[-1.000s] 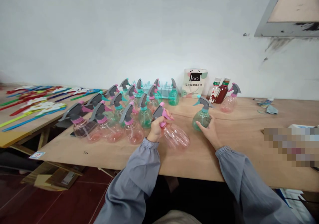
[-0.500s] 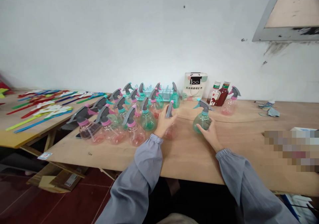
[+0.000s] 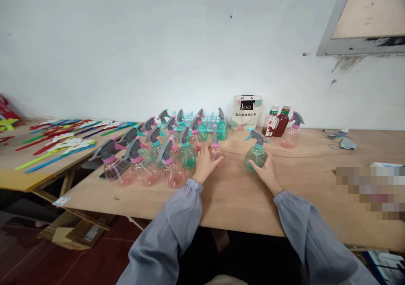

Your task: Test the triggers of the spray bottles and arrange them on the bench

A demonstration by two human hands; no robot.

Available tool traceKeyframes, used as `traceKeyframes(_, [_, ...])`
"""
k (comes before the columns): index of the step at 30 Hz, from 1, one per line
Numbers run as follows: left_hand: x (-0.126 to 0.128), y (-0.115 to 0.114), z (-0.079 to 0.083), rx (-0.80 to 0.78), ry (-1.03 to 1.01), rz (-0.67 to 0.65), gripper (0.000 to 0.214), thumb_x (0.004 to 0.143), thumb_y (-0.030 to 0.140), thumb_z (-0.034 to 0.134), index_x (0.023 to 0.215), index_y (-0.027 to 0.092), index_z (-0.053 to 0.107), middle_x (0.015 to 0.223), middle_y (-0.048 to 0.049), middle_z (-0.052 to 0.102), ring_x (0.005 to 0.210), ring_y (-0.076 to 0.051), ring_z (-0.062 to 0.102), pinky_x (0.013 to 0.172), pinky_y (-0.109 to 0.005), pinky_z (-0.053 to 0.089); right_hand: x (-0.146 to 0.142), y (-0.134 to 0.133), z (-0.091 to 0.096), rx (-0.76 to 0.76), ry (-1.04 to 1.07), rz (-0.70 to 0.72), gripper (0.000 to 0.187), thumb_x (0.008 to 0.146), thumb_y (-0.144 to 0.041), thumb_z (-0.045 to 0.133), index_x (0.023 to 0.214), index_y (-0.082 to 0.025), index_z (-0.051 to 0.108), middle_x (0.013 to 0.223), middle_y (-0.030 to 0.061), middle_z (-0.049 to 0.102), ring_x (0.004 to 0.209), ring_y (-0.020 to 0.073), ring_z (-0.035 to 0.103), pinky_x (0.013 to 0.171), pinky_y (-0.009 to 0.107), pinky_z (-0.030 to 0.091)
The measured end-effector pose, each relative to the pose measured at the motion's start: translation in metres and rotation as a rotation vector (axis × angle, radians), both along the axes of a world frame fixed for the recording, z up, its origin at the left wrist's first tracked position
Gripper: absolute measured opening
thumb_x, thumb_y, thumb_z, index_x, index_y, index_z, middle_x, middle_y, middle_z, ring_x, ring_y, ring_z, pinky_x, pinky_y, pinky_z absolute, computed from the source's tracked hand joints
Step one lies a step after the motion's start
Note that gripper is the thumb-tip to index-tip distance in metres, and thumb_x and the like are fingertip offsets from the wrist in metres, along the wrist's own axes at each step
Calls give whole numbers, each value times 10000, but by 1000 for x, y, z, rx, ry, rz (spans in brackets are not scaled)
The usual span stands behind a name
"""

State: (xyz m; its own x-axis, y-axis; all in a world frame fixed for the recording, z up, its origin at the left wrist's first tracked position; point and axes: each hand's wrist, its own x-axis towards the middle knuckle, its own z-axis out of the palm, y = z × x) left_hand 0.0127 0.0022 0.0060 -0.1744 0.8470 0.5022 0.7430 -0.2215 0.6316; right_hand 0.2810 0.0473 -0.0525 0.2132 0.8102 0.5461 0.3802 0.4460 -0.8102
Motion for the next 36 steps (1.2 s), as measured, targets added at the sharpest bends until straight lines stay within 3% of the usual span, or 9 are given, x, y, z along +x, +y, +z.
traceKeyframes(3, [2, 33, 4, -11, -39, -34, 709, 773, 383, 738, 1371, 141, 445, 1343, -202, 504, 1323, -329, 490, 1089, -457, 389, -1, -1, -1, 23, -28, -21, 920, 613, -701, 758, 1288, -186, 405, 1297, 190, 558, 1185, 334, 580, 1030, 548, 458])
traceKeyframes(8, [8, 78, 5, -69, -91, -16, 781, 787, 427, 727, 1439, 138, 409, 1428, -238, 479, 1367, -371, 460, 1108, -494, 369, -4, -4, 0, 27, -83, -72, 977, 526, -734, 784, 1237, -163, 434, 1235, 194, 566, 1162, 363, 575, 998, 547, 468])
traceKeyframes(11, [13, 94, 1, -28, -144, -26, 860, 783, 422, 739, 1478, 112, 340, 1500, -263, 422, 1426, -371, 395, 1145, -480, 331, -5, -8, 3, -1, -129, -86, 1012, 489, -746, 794, 1242, -164, 449, 1236, 191, 565, 1172, 379, 560, 996, 556, 458])
traceKeyframes(16, [17, 104, -8, 61, -276, -35, 960, 765, 461, 757, 1504, 129, 242, 1462, -268, 478, 1393, -362, 452, 1142, -490, 338, -5, -15, 7, -27, -177, -50, 954, 473, -708, 821, 1200, -185, 491, 1193, 158, 574, 1163, 370, 559, 998, 545, 458])
traceKeyframes(21, [28, 81, -11, 311, -324, -32, 901, 811, 583, 650, 1466, 104, 260, 1525, -290, 337, 1477, -357, 301, 1197, -535, 238, -13, -22, 7, -93, -74, 53, 925, 490, -631, 848, 1198, -202, 437, 1233, 168, 581, 1174, 369, 575, 995, 557, 473])
traceKeyframes(24, [45, 49, -7, 430, -242, -268, 814, 858, 614, 561, 1463, 147, 282, 1526, -235, 335, 1481, -313, 296, 1215, -514, 230, -23, -29, 5, -78, -46, 169, 837, 616, -593, 804, 1237, -212, 392, 1274, 171, 573, 1188, 335, 583, 1013, 535, 474])
traceKeyframes(27, [65, 14, -1, 319, -143, -500, 1028, 724, 620, 721, 1506, 184, 217, 1548, -214, 323, 1466, -344, 315, 1199, -531, 268, -37, -39, 3, -44, -56, 225, 782, 669, -581, 772, 1231, -204, 380, 1270, 178, 558, 1186, 327, 584, 994, 521, 491])
traceKeyframes(31, [77, -13, 7, 201, -229, -403, 1000, 704, 465, 782, 1496, 198, 232, 1524, -202, 364, 1437, -357, 358, 1184, -550, 277, -55, -57, 2, -54, -169, 195, 838, 599, -608, 815, 1208, -199, 408, 1193, 162, 569, 1144, 360, 600, 935, 537, 519])
traceKeyframes(36, [60, -22, 13, 123, -403, -344, 809, 713, 230, 706, 1434, 203, 341, 1442, -155, 464, 1350, -294, 461, 1147, -461, 349, -59, -78, 9, -43, -357, 293, 993, 516, -660, 846, 1291, -198, 433, 1258, 179, 566, 1186, 394, 583, 974, 561, 501])
